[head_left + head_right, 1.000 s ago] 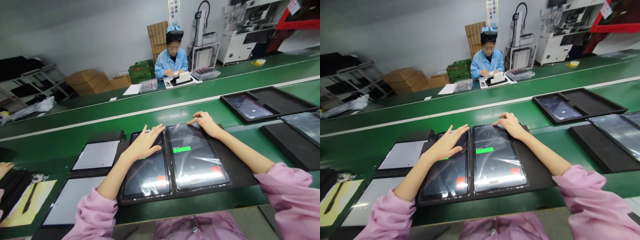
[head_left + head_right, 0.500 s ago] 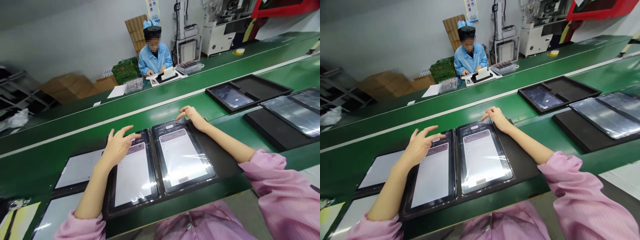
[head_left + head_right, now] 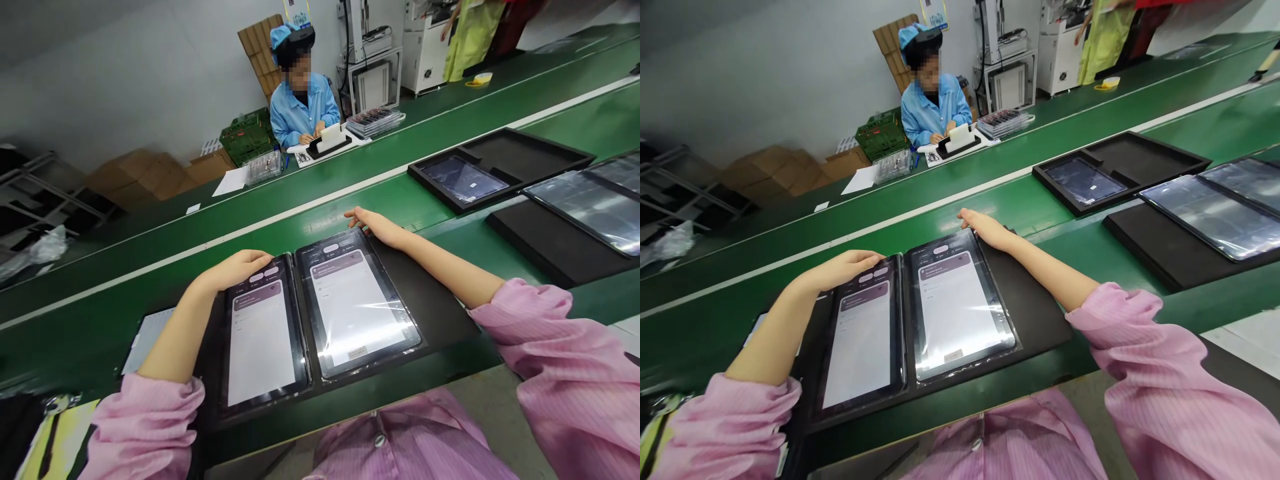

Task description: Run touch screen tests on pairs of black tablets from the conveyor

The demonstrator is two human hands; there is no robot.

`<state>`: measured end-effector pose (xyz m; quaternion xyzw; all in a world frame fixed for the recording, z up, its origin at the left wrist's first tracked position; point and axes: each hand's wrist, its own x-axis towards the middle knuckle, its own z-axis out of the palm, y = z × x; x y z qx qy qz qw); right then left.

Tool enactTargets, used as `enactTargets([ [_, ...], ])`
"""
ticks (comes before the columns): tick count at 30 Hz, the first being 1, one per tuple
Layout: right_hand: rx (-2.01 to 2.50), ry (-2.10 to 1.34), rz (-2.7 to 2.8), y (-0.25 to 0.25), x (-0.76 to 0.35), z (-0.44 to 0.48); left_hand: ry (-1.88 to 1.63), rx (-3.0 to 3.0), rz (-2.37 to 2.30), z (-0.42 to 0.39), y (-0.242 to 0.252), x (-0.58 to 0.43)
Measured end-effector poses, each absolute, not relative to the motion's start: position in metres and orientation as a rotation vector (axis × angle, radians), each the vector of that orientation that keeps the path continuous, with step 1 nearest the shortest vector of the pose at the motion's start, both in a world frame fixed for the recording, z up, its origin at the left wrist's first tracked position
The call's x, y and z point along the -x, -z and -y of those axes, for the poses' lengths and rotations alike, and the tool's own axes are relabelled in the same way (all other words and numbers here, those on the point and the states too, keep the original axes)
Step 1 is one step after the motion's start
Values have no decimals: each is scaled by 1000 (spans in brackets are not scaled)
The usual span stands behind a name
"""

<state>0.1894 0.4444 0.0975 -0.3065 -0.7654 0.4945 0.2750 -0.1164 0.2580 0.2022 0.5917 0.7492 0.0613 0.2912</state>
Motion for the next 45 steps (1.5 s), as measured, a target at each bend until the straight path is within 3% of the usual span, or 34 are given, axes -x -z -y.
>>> enactTargets([
  [7, 892, -1338, 2164, -110, -187, -447, -346, -1484, -1904, -253, -219, 133],
  [28, 928, -1397, 2355, -193, -173, -441, -154, -1595, -1989, -265, -216, 117],
  [45, 953, -1240, 2614, -177, -177, -434, 40, -1811, -1841, -251, -211, 127],
])
